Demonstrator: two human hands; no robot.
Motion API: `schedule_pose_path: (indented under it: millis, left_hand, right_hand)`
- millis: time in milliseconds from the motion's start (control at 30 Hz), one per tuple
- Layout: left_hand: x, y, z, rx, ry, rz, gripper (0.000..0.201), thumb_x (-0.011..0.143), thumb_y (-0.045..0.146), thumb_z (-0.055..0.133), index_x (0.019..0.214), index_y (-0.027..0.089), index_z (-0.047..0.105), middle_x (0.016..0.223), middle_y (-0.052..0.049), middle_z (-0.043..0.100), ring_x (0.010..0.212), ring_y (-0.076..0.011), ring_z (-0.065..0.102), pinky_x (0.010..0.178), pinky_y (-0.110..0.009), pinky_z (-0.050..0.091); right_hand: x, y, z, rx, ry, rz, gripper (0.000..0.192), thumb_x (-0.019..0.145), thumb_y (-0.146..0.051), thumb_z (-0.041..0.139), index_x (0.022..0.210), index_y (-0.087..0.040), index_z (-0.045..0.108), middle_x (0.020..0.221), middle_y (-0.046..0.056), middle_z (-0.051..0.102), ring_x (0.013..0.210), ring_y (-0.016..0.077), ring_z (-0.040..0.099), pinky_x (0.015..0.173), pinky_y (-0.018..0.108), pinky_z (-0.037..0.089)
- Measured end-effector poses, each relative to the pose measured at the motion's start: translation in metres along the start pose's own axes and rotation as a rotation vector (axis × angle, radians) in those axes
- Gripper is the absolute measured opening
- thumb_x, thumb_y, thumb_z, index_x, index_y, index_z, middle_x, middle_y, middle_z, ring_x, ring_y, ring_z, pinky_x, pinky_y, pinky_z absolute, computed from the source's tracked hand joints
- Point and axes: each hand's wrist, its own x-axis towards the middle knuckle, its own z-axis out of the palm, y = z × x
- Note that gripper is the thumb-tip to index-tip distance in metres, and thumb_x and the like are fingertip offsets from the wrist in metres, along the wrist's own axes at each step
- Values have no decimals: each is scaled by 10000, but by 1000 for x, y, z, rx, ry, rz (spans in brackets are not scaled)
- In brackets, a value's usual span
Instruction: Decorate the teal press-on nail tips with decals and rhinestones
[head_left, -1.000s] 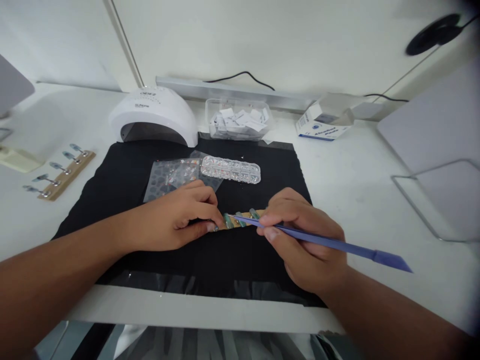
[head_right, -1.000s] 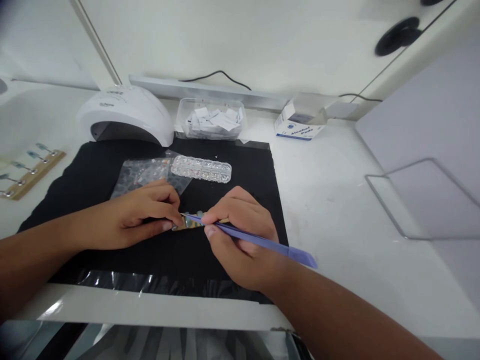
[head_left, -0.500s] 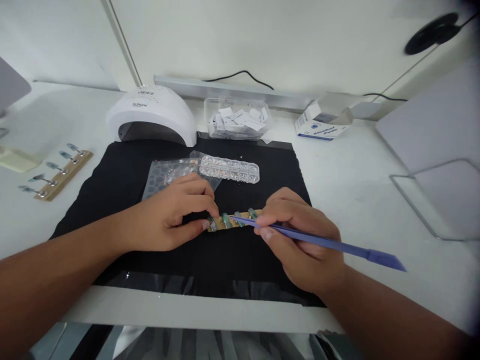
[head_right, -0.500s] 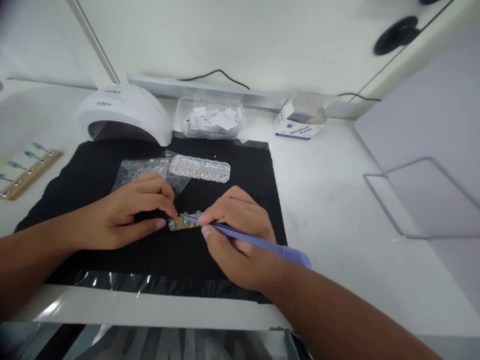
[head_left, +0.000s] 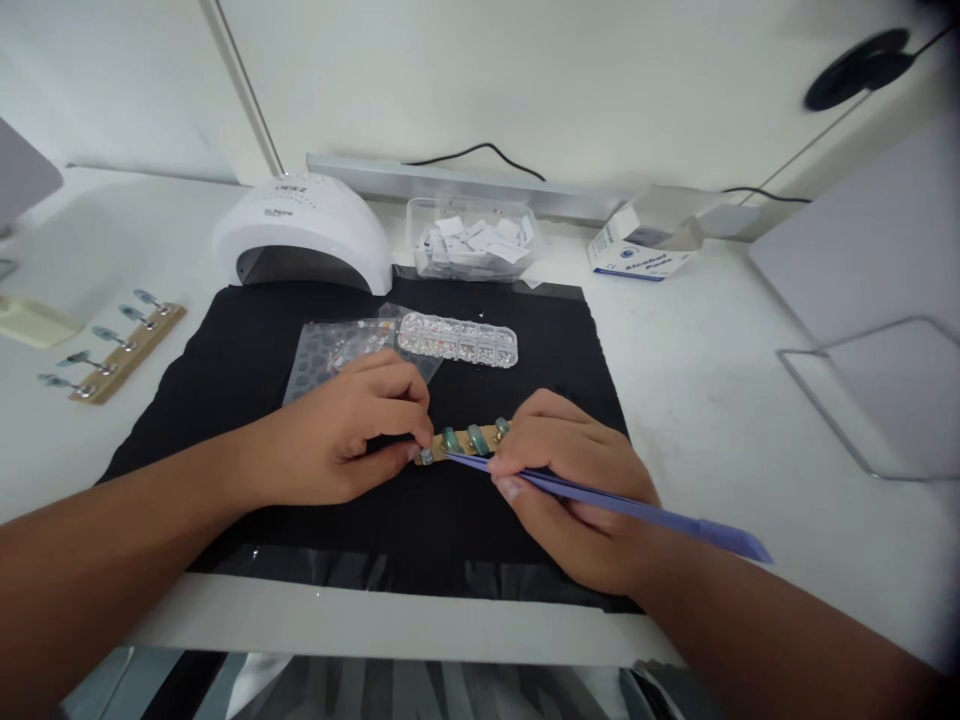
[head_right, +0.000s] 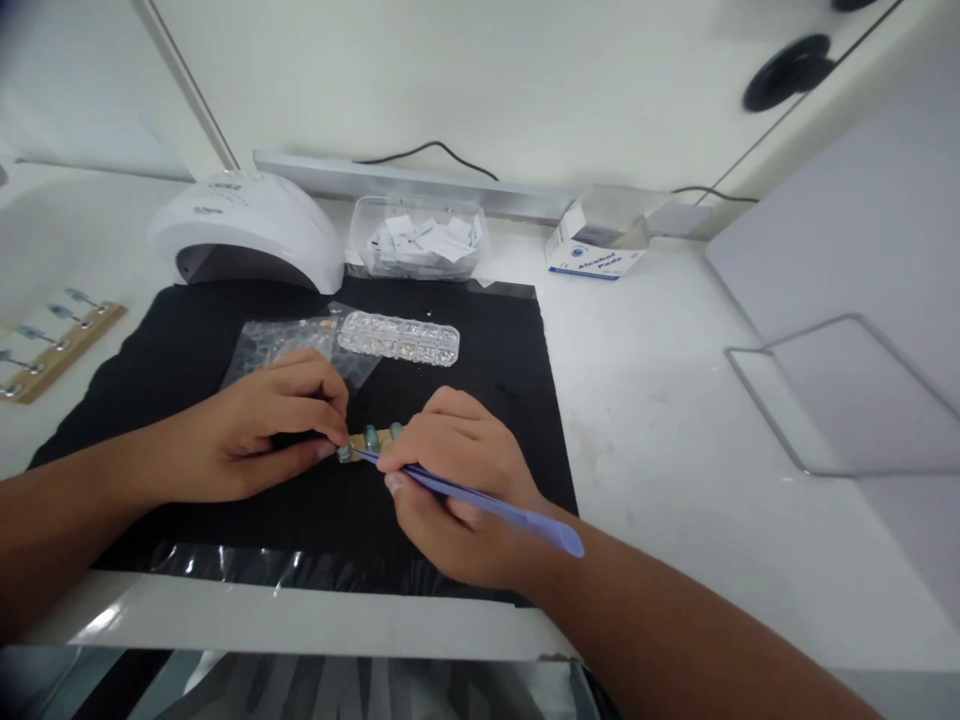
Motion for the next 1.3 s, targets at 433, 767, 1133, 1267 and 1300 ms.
schedule_pose_path:
  millis: [433,767,1133,1267,1300]
  left_hand:
    - [2,9,-4,49,-80,28,254,866,51,534,956,216,705,971,-54,613,932,-194,563,893,-360,432]
    - [0,5,-1,33,-66,38,176,904,84,528,886,197,662,953,-48,616,911,-180,548,867,-333,433]
    - [2,8,-3,145,-132,64,151,866,76,556,866,207,631,968,-45,628,918,-208,537,836,-366,385]
    - [-3,0,-17,143,0,95,87,871,135,590,872,209,635,1015,-55,609,965,-211,557,899,-393,410]
    - [-6,-4,-23,148,91,91,60,868,152,600,862,206,627,1033,-59,599,966,-207,561,897,-389,424]
  right_hand:
    - [-1,1,-1,63,139,56,230,739,-25,574,812,-230,649,626,6,632,614,166,550,512,308,469]
    - [0,0,-4,50,149,61,256,745,-22,569,821,-249,659,624,0,632,615,175,573,509,319,471]
    - [-1,1,-3,66,131,56,257,748,-1,576,833,-233,647,646,2,628,642,167,559,545,319,474]
    - [-3,5,-4,94,152,47,283,753,10,583,879,-230,662,700,11,639,682,175,569,564,327,478]
    - [-4,6,-5,99,163,44,284,756,5,587,894,-231,664,711,13,636,691,179,566,568,333,476]
